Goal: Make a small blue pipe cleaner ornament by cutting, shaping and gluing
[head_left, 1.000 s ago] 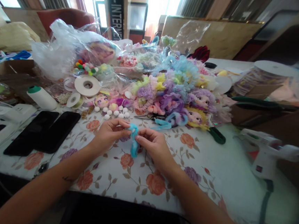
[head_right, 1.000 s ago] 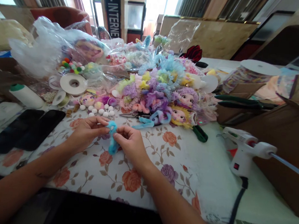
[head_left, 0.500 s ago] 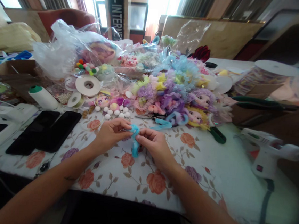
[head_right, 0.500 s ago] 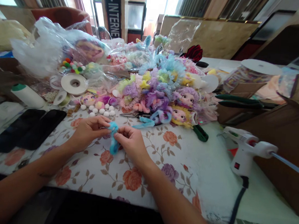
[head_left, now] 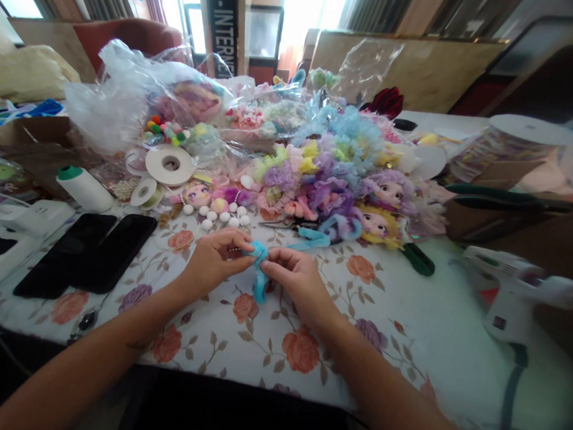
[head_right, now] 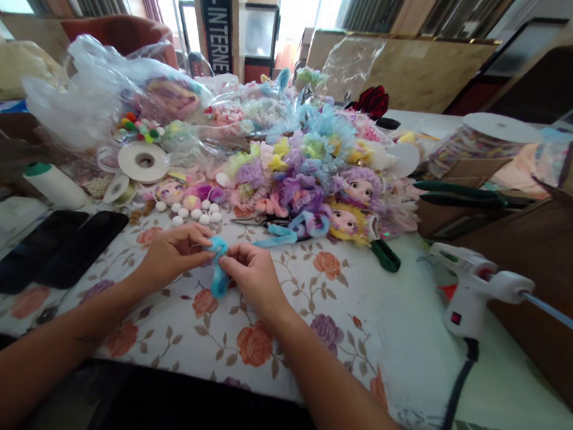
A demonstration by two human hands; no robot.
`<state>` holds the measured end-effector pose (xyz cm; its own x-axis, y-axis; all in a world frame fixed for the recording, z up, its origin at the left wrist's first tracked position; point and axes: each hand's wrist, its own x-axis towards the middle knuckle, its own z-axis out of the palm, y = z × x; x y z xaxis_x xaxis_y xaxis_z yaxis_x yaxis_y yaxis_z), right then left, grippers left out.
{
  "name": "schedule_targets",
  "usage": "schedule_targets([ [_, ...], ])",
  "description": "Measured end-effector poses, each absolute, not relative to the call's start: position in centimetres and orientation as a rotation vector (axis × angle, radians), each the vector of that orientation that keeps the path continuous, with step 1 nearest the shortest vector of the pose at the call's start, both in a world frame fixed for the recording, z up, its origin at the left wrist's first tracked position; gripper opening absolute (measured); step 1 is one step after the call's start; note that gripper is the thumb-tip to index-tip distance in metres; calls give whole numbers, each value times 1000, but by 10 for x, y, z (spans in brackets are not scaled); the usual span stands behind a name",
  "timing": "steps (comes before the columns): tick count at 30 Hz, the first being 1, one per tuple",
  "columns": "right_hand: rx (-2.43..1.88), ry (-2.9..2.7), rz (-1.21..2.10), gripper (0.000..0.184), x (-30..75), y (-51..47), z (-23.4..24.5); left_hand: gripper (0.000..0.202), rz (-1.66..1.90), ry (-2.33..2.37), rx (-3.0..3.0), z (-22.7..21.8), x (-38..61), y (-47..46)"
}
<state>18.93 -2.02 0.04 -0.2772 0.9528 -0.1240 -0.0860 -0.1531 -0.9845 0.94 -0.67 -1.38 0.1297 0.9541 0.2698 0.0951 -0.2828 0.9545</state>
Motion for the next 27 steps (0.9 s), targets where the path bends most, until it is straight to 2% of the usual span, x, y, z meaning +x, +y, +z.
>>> schedule_targets([
  [7, -1067, -1280, 1546, 18, 188, -20, -2, 21, 1237, 981, 1307, -10, 10, -5],
  [16, -1040, -1315, 1508, 36, 185, -22, 0, 30, 1267, 993, 1187, -13, 6, -2],
  [20, -1069, -1410, 1436, 25, 187, -23, 2, 29, 1299, 960, 1151, -13, 6, 0],
  [27, -1137, -1440, 1096, 22, 196, -22, 10, 32, 1236, 957, 1153, -9, 7, -1],
])
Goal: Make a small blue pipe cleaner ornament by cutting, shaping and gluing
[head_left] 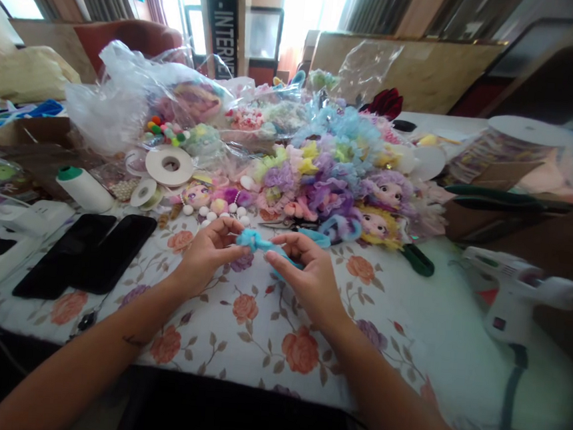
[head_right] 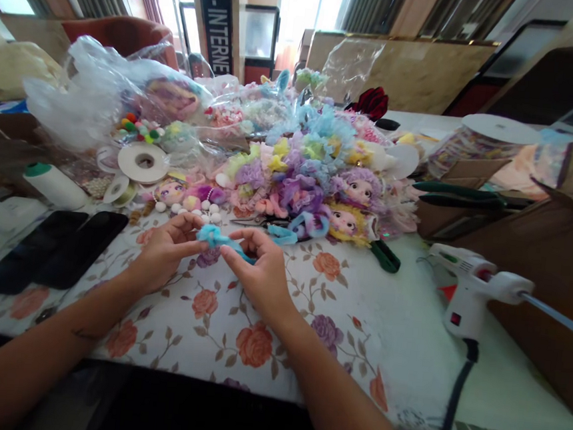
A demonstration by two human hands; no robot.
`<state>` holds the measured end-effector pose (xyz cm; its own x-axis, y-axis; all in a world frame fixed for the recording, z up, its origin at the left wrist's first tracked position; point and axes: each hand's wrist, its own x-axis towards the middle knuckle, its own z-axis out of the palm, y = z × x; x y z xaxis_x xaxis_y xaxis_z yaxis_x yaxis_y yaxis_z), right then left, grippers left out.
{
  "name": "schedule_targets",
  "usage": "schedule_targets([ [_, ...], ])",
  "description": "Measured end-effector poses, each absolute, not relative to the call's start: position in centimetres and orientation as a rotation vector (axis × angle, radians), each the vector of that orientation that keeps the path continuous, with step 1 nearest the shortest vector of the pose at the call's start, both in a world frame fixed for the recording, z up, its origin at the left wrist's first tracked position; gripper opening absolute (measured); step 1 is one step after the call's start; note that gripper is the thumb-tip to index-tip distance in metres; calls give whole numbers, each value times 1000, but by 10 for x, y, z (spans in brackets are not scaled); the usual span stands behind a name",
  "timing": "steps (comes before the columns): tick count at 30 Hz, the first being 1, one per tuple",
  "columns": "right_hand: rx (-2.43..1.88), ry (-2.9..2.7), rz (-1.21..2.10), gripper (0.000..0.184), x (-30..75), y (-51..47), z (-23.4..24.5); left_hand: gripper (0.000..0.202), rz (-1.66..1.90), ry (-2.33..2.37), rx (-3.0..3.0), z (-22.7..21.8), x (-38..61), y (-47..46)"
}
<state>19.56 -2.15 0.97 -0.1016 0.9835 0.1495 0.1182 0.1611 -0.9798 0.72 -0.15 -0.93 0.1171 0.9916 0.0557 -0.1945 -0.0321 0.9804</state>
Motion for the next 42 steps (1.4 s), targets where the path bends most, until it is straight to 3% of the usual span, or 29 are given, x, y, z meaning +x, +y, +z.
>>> schedule_targets([
  [9, -1135, -1683, 812, 11, 192, -25, 5, 39, 1141, 865, 1300, -7, 7, -5],
  [32, -1097, -1634, 897, 8, 193, -20, 4, 17, 1057, 912, 1087, -9, 5, -5],
  [37, -1126, -1587, 854, 13, 200, -16, 9, 13, 1161, 861, 926, -5, 6, -2],
  [42, -1254, -1328, 610, 16, 225, 0, 16, 8, 1492, 853, 612, 1, -3, 12],
])
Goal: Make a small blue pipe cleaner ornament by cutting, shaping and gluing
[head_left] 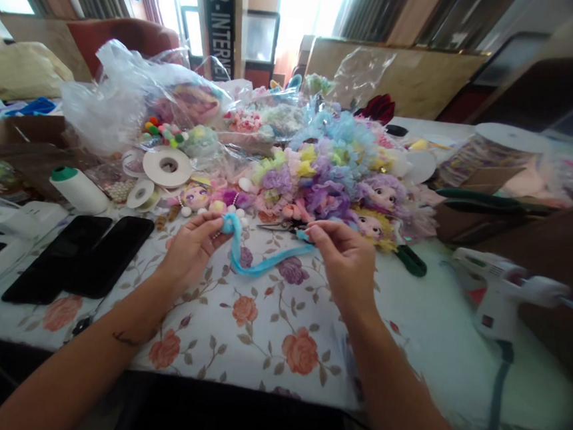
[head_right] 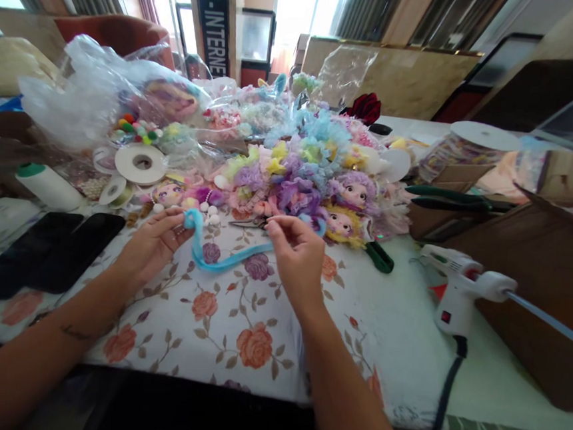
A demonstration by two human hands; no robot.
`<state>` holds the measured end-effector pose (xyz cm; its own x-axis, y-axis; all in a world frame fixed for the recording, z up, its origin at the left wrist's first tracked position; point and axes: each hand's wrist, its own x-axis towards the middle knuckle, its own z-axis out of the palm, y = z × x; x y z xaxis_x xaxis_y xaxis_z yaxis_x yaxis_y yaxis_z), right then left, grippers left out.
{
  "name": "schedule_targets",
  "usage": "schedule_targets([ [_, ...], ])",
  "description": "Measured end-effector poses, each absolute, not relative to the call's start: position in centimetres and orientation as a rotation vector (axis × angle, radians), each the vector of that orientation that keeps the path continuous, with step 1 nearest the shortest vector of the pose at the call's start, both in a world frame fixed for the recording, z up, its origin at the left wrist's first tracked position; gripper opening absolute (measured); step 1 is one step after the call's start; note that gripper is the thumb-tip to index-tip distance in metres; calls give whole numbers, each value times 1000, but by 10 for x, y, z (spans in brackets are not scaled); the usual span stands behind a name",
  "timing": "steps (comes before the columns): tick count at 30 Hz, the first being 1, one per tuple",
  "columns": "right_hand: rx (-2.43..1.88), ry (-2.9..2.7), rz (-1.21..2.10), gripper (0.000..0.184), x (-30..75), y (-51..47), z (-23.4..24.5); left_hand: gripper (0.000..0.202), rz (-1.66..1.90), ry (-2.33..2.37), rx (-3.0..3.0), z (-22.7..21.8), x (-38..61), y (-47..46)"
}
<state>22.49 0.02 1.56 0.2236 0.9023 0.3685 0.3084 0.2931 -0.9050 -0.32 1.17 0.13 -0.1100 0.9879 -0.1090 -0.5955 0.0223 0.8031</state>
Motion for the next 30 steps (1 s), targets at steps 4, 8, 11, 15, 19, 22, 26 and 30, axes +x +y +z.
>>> schedule_targets([
  [4, -1429, -1517, 267, 14, 255, 25, 14, 12, 1625, 882, 479, 4, -13, 21],
  [8, -1613, -1907, 94, 18, 275, 49, 15, 10, 1575, 852, 515, 3, -11, 19],
  [11, -1678, -2246, 80, 25, 276, 55, 19, 9, 1518, 837, 546, 2, -8, 15],
  [15, -1681, -2527, -129, 44, 273, 48, 26, 9, 1489, 834, 570, 3, -10, 13],
  [19, -1882, -2542, -265, 27, 285, 31, 24, 8, 1491, 821, 565, 5, -12, 14],
  [22, -2096, -2426, -315, 26, 306, 14, 22, 7, 1475, 824, 560, 5, -10, 13],
  [26, -2416, -2186, -175, 32, 328, -6, 34, 8, 1448, 834, 545, 7, -6, 10],
  [30, -2214, -2153, -283, 27, 315, -2, 49, 8, 1419, 840, 558, 8, -4, 9],
])
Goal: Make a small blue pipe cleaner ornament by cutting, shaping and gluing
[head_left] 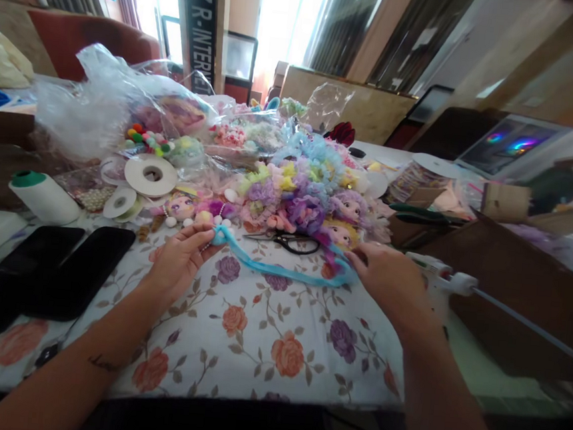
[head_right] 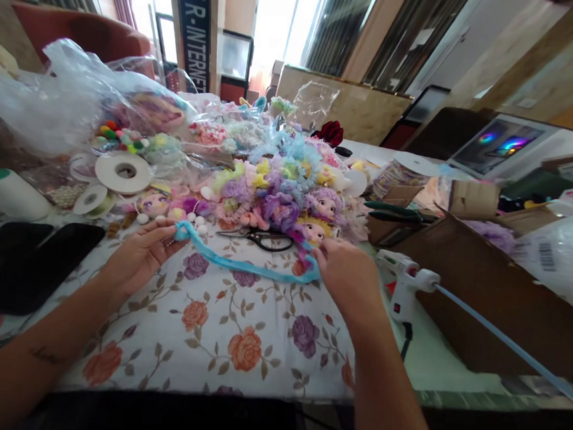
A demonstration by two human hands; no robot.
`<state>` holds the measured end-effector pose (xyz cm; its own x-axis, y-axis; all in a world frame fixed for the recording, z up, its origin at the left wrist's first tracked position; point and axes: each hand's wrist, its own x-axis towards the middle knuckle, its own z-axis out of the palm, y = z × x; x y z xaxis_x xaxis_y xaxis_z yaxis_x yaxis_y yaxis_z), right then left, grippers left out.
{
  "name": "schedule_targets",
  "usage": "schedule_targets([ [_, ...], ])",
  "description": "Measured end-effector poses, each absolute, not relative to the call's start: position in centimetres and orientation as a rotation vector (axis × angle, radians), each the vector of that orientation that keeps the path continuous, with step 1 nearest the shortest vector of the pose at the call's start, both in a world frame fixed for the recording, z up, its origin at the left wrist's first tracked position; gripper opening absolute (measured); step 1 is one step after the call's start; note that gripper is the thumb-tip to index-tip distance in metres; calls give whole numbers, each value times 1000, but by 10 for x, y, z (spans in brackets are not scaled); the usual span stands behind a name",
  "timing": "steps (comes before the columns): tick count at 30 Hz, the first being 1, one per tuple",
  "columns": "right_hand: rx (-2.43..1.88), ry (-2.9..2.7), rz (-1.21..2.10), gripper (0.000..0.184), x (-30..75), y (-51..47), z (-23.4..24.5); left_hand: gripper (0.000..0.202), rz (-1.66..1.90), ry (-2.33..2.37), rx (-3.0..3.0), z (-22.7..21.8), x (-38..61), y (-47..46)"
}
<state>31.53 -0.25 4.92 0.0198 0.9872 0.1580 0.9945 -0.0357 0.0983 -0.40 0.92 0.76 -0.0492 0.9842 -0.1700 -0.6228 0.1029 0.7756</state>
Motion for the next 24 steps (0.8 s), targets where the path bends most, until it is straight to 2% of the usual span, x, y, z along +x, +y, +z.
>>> schedule_targets([
  [4, -1859, -2461, -103, 29, 280, 30, 37, 7, 1409, 863, 566, 5, -5, 11],
  [8, -1873, -2513, -164, 37, 260, 58, 18, 8, 1376, 855, 566, 4, -6, 12],
  [13, -1876, -2516, -146, 35, 259, 68, 20, 10, 1350, 830, 580, 5, -3, 11],
  [17, -1861, -2533, -21, 25, 269, 65, 28, 10, 1353, 843, 595, 4, -4, 11],
  [19, -1831, -2434, 214, 24, 279, 61, 32, 9, 1360, 844, 603, 3, -5, 11],
  [24, -1478, -1879, 1127, 25, 299, 50, 35, 8, 1339, 826, 649, 0, -7, 12],
])
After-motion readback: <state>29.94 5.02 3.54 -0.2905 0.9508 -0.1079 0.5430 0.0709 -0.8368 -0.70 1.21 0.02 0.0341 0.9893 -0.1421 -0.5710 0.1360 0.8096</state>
